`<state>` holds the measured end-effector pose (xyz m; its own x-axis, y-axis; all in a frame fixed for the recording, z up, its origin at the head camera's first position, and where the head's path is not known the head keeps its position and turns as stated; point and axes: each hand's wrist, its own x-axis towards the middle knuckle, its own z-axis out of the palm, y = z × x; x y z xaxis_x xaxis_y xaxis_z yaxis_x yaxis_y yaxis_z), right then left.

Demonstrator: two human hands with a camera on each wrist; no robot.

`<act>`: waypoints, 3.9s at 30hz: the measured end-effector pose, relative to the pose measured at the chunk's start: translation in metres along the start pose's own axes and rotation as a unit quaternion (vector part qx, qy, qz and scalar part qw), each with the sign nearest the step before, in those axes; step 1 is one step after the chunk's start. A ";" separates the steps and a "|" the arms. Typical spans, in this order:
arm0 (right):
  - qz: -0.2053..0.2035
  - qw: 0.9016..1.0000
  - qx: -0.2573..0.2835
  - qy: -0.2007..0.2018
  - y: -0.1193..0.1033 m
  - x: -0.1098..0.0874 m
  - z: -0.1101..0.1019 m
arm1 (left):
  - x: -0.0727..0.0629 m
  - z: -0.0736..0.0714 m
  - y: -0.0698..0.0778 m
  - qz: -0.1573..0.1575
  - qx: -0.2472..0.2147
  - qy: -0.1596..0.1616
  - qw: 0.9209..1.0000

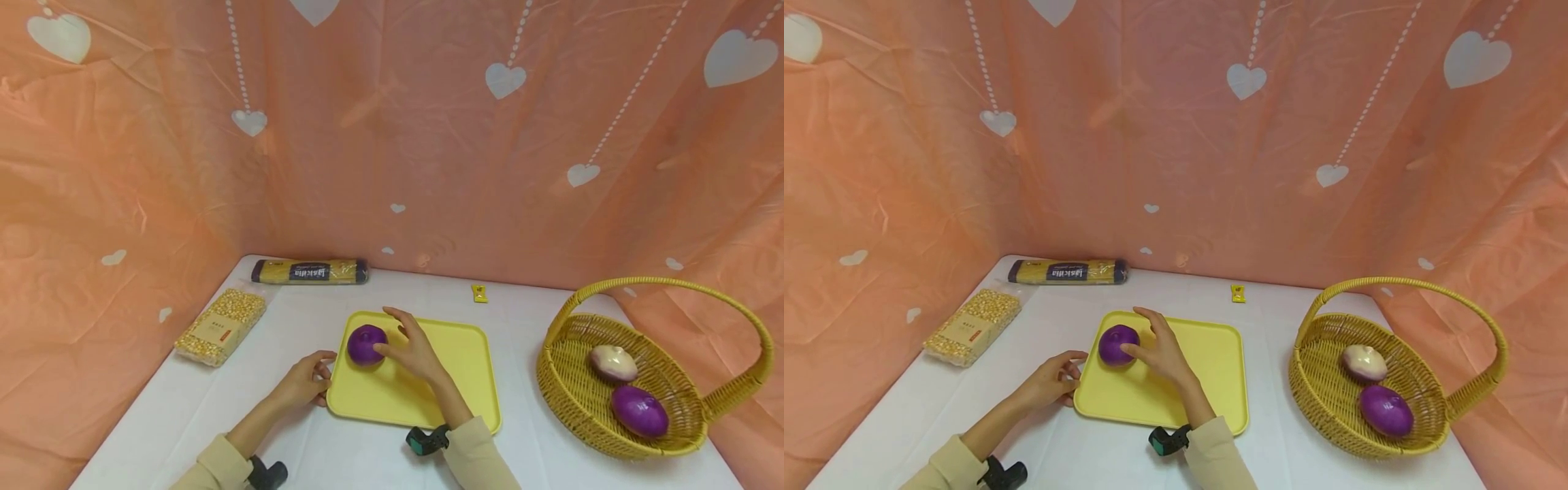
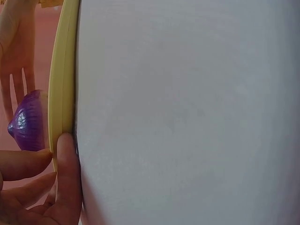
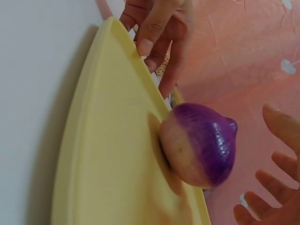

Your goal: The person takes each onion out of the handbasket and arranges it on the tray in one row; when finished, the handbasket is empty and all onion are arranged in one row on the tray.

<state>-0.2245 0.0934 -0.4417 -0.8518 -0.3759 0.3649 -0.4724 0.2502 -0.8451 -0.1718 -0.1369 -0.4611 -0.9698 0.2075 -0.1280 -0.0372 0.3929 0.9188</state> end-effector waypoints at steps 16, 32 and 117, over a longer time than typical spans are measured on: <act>0.001 1.000 -0.001 0.011 -0.038 -0.017 -0.031 | -0.001 0.002 0.001 -0.006 -0.001 0.002 1.000; -0.006 0.999 0.019 0.032 -0.035 -0.028 -0.058 | 0.000 0.002 0.000 -0.004 0.000 0.007 1.000; -0.062 0.972 0.068 0.217 -0.018 -0.118 -0.209 | 0.002 0.002 -0.002 -0.003 -0.002 0.011 1.000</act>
<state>-0.1631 0.3199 -0.3874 -0.8195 0.0236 0.5726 -0.5683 0.0950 -0.8173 -0.1732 -0.1352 -0.4636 -0.9745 0.1858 -0.1255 -0.0439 0.3908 0.9194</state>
